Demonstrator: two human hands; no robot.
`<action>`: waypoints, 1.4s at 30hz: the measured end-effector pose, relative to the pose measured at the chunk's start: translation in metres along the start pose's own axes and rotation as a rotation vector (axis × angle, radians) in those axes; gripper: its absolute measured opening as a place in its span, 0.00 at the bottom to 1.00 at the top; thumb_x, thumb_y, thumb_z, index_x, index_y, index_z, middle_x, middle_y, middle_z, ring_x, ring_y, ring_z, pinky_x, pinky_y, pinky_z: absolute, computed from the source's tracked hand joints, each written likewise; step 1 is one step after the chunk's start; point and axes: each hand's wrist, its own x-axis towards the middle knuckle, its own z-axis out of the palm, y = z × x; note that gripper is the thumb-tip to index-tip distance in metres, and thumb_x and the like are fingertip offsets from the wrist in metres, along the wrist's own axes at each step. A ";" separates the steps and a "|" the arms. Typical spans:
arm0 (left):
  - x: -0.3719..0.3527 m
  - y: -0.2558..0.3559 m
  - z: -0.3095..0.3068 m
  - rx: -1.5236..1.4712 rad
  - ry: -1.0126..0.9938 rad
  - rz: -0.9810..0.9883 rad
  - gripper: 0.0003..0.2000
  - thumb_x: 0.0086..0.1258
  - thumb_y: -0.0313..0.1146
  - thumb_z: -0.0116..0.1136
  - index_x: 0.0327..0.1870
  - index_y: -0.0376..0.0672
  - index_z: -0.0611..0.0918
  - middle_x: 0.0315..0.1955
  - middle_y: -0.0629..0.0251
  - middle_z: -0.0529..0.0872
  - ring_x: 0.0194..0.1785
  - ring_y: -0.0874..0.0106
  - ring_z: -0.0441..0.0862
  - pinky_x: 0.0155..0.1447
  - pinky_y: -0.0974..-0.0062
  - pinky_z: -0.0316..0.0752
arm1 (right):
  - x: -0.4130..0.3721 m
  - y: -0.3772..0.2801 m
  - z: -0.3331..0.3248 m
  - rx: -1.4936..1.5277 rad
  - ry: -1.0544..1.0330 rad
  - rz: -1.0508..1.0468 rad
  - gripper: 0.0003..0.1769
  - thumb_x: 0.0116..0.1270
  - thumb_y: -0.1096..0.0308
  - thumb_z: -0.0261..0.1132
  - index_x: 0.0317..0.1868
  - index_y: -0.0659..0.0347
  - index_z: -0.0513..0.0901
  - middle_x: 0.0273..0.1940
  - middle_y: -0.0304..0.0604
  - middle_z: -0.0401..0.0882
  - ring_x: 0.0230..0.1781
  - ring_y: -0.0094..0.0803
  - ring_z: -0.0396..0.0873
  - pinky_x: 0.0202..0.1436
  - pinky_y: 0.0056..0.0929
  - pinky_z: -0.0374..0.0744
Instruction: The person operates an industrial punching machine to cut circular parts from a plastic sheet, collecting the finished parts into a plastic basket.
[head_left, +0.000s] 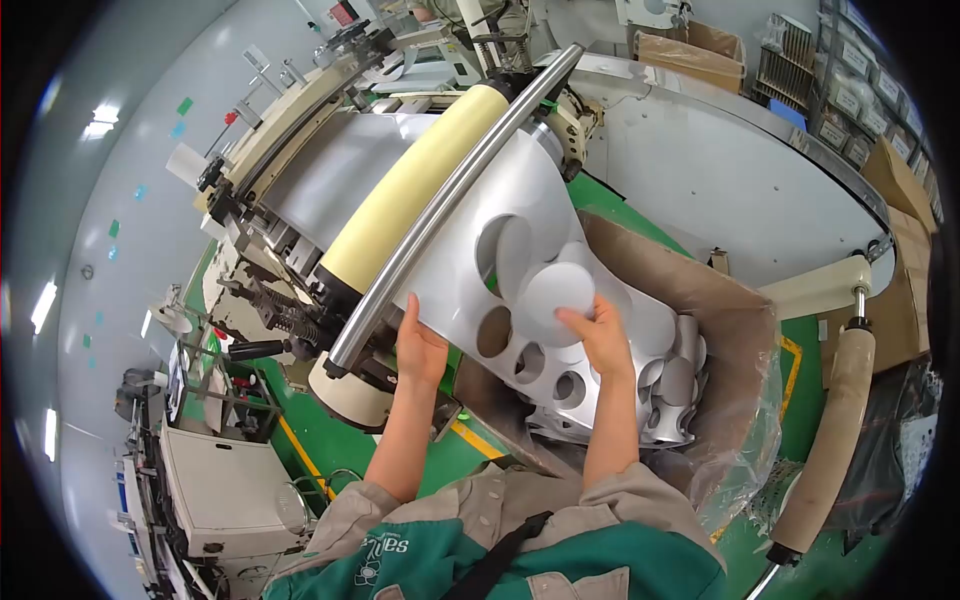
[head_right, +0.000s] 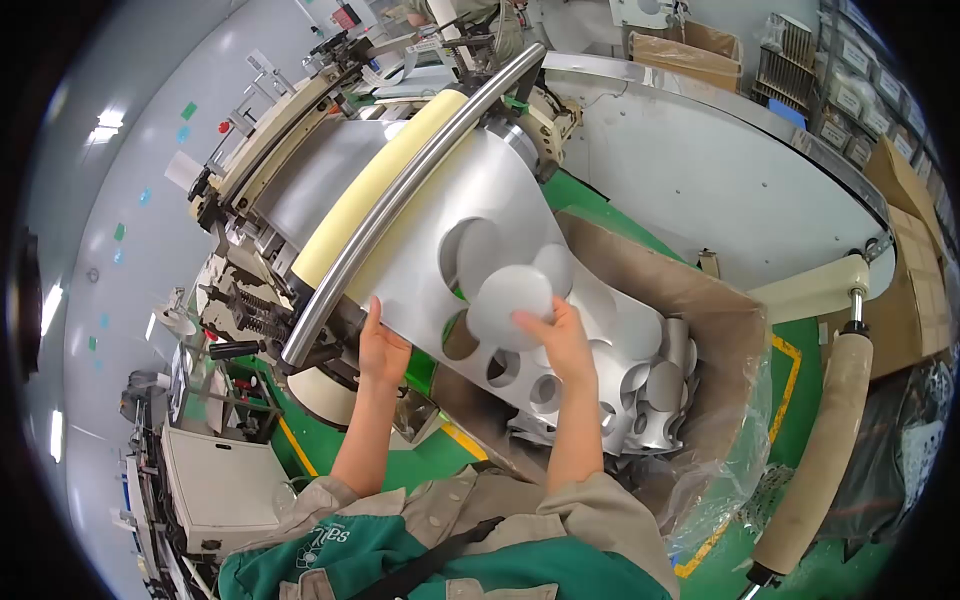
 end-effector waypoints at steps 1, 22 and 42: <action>-0.002 -0.003 -0.001 0.000 -0.001 -0.015 0.18 0.74 0.41 0.38 0.57 0.40 0.69 0.56 0.63 0.74 0.59 0.68 0.71 0.63 0.67 0.65 | 0.000 0.004 0.002 -0.053 -0.056 0.035 0.17 0.55 0.71 0.67 0.46 0.66 0.78 0.38 0.38 0.81 0.37 0.23 0.77 0.45 0.23 0.74; -0.015 -0.014 -0.007 0.176 0.032 0.053 0.18 0.71 0.37 0.46 0.56 0.35 0.68 0.53 0.60 0.74 0.59 0.67 0.70 0.62 0.68 0.66 | 0.008 0.063 -0.062 0.672 0.277 -0.028 0.18 0.63 0.68 0.61 0.52 0.63 0.71 0.51 0.43 0.74 0.52 0.34 0.73 0.58 0.38 0.71; -0.010 -0.024 -0.017 0.145 0.004 -0.005 0.17 0.71 0.37 0.47 0.54 0.34 0.71 0.51 0.56 0.76 0.54 0.66 0.75 0.57 0.70 0.71 | 0.023 0.067 0.031 0.200 -0.031 0.154 0.23 0.59 0.67 0.65 0.51 0.71 0.71 0.46 0.44 0.76 0.47 0.28 0.74 0.50 0.28 0.72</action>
